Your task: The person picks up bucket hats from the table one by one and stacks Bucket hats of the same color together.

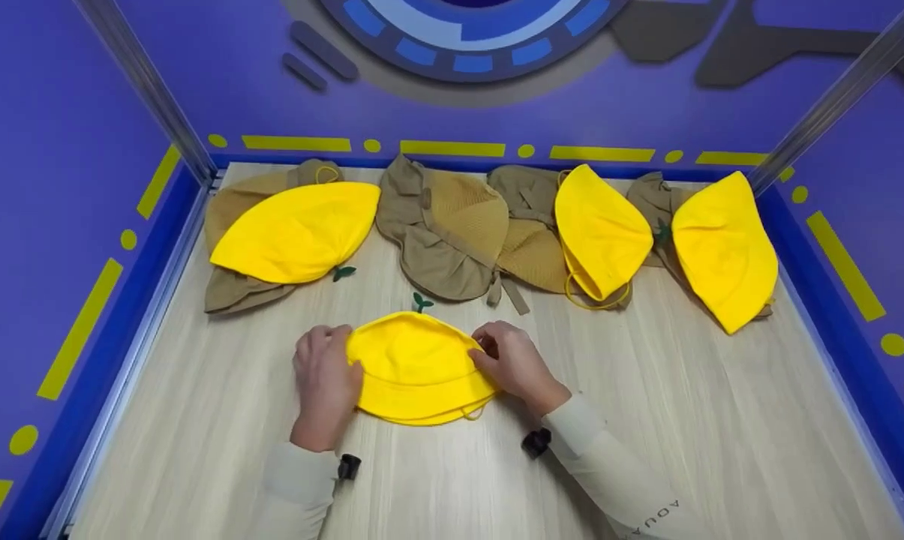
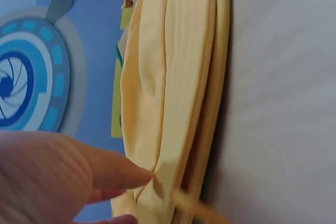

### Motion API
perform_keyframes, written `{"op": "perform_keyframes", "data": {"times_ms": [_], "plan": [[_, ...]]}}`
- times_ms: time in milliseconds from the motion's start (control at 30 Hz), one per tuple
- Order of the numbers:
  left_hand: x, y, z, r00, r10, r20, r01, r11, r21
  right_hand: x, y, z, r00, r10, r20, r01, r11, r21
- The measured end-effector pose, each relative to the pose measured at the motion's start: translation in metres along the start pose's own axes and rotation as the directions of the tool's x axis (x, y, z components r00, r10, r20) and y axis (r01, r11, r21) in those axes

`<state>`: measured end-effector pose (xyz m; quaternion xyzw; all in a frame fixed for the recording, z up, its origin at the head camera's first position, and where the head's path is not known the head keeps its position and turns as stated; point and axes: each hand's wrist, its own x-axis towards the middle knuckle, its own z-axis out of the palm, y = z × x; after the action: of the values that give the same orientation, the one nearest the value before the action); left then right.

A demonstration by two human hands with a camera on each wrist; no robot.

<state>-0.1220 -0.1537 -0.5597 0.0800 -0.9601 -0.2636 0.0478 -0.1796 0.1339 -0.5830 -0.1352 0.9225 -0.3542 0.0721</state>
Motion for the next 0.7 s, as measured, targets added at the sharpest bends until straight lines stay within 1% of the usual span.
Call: {"op": "perform_keyframes", "data": {"times_ms": [67,133,200,267,333,367,467,533,600,700], "plan": [[-0.003,0.012,0.005,0.997,0.080,-0.002,-0.080,0.997,0.016,-0.001,0.001,-0.003,1.000,-0.013,-0.024,0.013,1.000,0.018],[-0.006,0.024,0.012,0.985,0.168,0.027,-0.169,0.985,0.037,-0.002,0.004,-0.007,0.997,-0.047,-0.060,0.049,0.998,0.029],[-0.008,0.035,0.018,0.965,0.253,0.074,-0.257,0.964,0.064,-0.003,0.005,-0.012,0.992,-0.080,-0.098,0.083,0.996,0.034],[-0.009,0.044,0.025,0.943,0.305,0.136,-0.318,0.943,0.093,-0.003,0.007,-0.018,0.985,-0.114,-0.132,0.120,0.992,0.034],[-0.010,0.050,0.031,0.924,0.324,0.204,-0.352,0.928,0.124,-0.004,0.010,-0.023,0.980,-0.127,-0.155,0.134,0.990,0.038],[-0.009,0.052,0.034,0.917,0.323,0.234,-0.361,0.922,0.142,-0.005,0.011,-0.026,0.978,-0.129,-0.163,0.137,0.990,0.041],[-0.009,0.053,0.043,0.904,0.304,0.302,-0.365,0.915,0.171,-0.005,0.015,-0.034,0.975,-0.126,-0.181,0.137,0.989,0.053],[-0.008,0.051,0.048,0.899,0.295,0.325,-0.362,0.916,0.170,-0.005,0.018,-0.040,0.975,-0.115,-0.189,0.128,0.990,0.060],[-0.008,0.049,0.051,0.896,0.292,0.335,-0.358,0.921,0.155,-0.004,0.022,-0.048,0.975,-0.099,-0.199,0.113,0.992,0.060],[-0.007,0.048,0.053,0.892,0.288,0.349,-0.349,0.928,0.128,0.000,0.031,-0.063,0.969,-0.080,-0.235,0.092,0.995,0.043]]}}
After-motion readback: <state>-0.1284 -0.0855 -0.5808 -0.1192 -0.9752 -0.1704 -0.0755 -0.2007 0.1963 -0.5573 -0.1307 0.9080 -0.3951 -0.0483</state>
